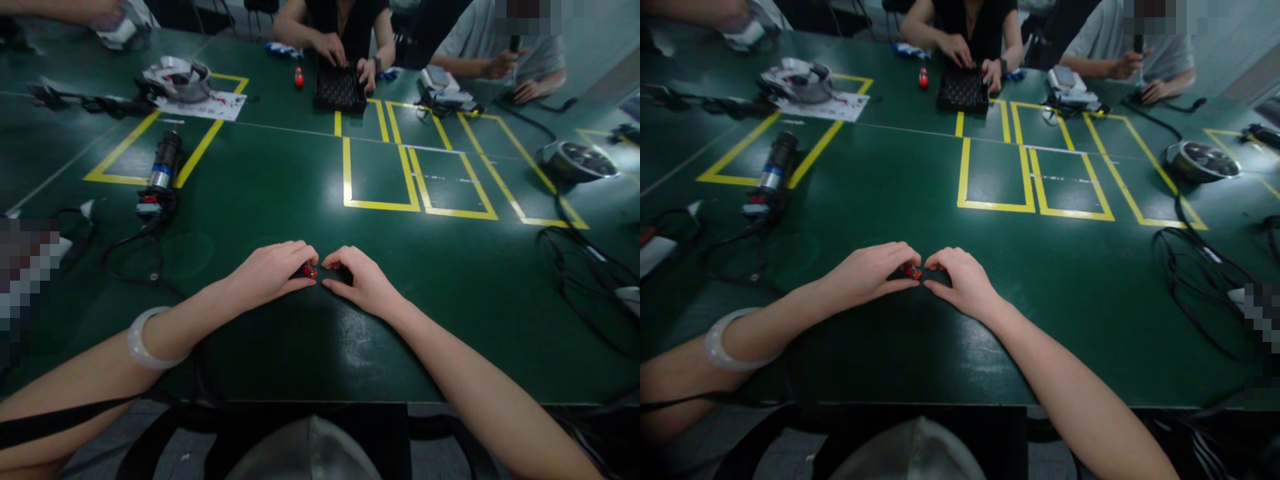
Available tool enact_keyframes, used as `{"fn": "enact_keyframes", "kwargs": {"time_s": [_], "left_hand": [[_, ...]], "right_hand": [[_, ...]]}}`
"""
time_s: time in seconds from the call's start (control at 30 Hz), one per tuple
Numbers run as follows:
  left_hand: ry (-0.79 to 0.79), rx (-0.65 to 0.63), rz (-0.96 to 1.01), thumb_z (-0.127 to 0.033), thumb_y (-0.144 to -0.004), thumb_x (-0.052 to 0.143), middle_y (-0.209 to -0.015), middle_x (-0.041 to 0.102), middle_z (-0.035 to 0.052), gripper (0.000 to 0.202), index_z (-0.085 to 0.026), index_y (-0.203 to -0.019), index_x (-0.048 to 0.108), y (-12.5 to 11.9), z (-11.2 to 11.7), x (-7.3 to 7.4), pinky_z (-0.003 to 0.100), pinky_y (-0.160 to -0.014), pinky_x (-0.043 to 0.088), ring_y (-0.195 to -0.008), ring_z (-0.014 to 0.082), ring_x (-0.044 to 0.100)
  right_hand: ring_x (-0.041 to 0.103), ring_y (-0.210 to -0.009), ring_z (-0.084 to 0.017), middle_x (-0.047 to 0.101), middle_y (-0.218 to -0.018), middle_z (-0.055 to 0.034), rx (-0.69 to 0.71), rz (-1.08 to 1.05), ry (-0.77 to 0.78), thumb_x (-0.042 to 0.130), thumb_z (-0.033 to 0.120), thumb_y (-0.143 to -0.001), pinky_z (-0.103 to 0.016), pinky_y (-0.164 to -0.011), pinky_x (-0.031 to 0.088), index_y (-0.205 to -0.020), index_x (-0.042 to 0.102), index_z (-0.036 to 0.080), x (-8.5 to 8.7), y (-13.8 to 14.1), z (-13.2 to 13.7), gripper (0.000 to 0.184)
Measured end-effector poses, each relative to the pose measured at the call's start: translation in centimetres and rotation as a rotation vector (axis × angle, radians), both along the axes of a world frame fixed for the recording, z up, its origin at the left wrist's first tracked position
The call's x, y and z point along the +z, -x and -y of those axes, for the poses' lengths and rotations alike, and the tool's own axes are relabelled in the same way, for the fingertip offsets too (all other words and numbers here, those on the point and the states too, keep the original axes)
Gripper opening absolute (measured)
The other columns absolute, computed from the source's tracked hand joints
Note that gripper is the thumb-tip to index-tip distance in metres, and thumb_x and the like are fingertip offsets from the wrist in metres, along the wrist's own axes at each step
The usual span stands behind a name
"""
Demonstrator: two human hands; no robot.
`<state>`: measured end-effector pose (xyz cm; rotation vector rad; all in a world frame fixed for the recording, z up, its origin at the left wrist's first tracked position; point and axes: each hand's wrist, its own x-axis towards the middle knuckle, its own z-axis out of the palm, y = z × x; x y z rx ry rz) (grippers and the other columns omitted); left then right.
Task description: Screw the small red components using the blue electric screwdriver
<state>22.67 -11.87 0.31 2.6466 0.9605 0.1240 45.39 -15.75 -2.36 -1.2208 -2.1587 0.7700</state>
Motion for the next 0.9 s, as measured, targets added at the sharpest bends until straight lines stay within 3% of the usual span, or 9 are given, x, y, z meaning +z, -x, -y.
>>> {"fn": "enact_keyframes", "kwargs": {"time_s": [0.13,0.4,0.7,0.9], "left_hand": [[0.144,0.032,0.081,-0.033,-0.092,0.062,-0.102,0.063,0.0049,0.023,-0.019,-0.109,0.056,0.2,-0.3,-0.2,0.028,-0.074,0.044,-0.091,0.0184,0.061],[0.212,0.002,0.196,-0.030,-0.091,0.064,-0.088,0.056,0.0033,0.020,-0.016,-0.086,0.051,-0.3,-0.1,-0.9,0.028,-0.067,0.038,-0.076,0.0159,0.052],[0.275,-0.037,0.255,-0.024,-0.092,0.061,-0.099,0.059,0.0048,0.011,-0.016,-0.099,0.057,-0.2,0.0,-0.5,0.028,-0.078,0.044,-0.088,0.0165,0.057],[0.232,-0.029,0.260,-0.023,-0.094,0.056,-0.099,0.059,0.0051,0.009,-0.016,-0.099,0.059,-0.1,0.0,-0.7,0.028,-0.077,0.044,-0.088,0.0164,0.057]], "right_hand": [[0.057,-0.095,-0.023,0.067,-0.103,-0.0068,0.010,0.064,-0.027,0.071,0.018,-0.086,-0.036,-0.083,0.044,-0.101,0.061,0.021,0.0,0.5,0.0,0.018],[0.057,-0.102,-0.023,0.068,-0.108,-0.0062,0.039,0.070,-0.036,0.071,0.020,-0.089,-0.037,-0.088,0.041,-0.099,0.064,0.021,-0.1,1.2,-0.1,0.012],[0.058,-0.100,-0.023,0.067,-0.105,-0.0065,0.005,0.066,-0.056,0.065,0.011,-0.084,-0.037,-0.087,0.041,-0.094,0.061,0.021,0.0,0.8,-0.1,0.014],[0.057,-0.103,-0.024,0.067,-0.110,-0.0056,0.032,0.061,-0.056,0.072,0.020,-0.084,-0.038,-0.090,0.040,-0.099,0.062,0.022,0.2,0.4,-0.1,0.018]]}}
